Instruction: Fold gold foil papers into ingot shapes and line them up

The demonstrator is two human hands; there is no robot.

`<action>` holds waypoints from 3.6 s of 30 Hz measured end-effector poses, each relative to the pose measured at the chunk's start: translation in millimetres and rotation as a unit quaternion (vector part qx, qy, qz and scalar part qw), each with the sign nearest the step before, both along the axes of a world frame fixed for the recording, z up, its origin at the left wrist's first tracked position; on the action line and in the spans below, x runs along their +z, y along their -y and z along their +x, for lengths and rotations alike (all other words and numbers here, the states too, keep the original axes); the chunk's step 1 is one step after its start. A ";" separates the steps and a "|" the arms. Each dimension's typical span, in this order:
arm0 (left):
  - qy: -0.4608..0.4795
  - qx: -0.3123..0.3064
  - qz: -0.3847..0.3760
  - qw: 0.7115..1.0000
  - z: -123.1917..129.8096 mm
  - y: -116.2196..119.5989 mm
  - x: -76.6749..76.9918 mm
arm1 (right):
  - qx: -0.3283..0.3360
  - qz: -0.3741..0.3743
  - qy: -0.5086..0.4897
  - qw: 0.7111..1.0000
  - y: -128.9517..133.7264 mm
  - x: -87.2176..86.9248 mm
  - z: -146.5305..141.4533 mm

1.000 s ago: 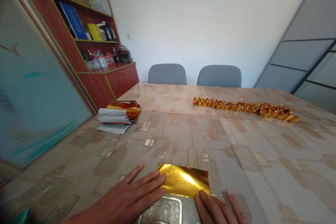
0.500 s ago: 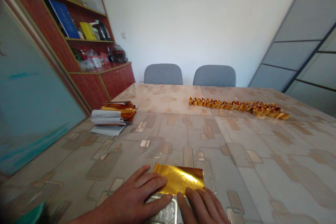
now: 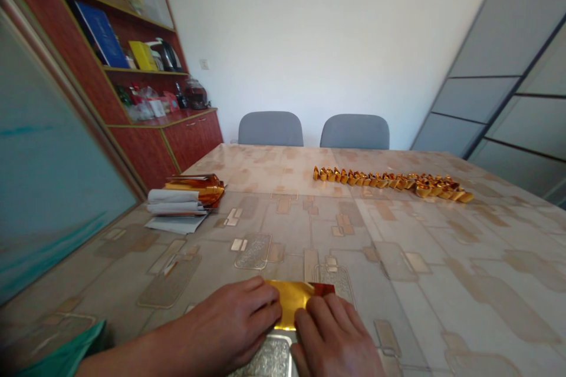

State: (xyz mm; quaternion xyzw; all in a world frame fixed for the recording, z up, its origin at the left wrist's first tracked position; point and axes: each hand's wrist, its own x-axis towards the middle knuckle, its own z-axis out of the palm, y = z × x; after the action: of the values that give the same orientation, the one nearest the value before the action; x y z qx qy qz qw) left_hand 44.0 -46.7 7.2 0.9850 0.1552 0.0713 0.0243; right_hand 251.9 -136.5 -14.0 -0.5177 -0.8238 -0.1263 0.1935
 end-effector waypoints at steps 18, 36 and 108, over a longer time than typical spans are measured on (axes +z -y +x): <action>-0.070 0.028 -0.018 0.997 7.4 -0.1 10.2 | -0.013 -0.036 -0.019 0.999 -20.1 -9.9 -23.9; 0.117 0.061 -0.204 0.970 -28.0 -6.1 -8.7 | -0.007 -0.003 -0.054 0.998 1.1 -15.2 -21.3; 0.064 -0.006 0.038 0.997 -23.5 -2.9 -5.6 | -0.081 0.035 -0.070 0.994 -3.5 -20.7 -34.6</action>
State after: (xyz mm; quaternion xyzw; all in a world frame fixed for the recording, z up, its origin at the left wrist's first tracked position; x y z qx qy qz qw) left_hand 20.6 -43.8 1.6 0.9796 0.1447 0.1393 -0.0025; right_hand 217.2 -133.0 -34.7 -0.5828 -0.7589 -0.1343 0.2578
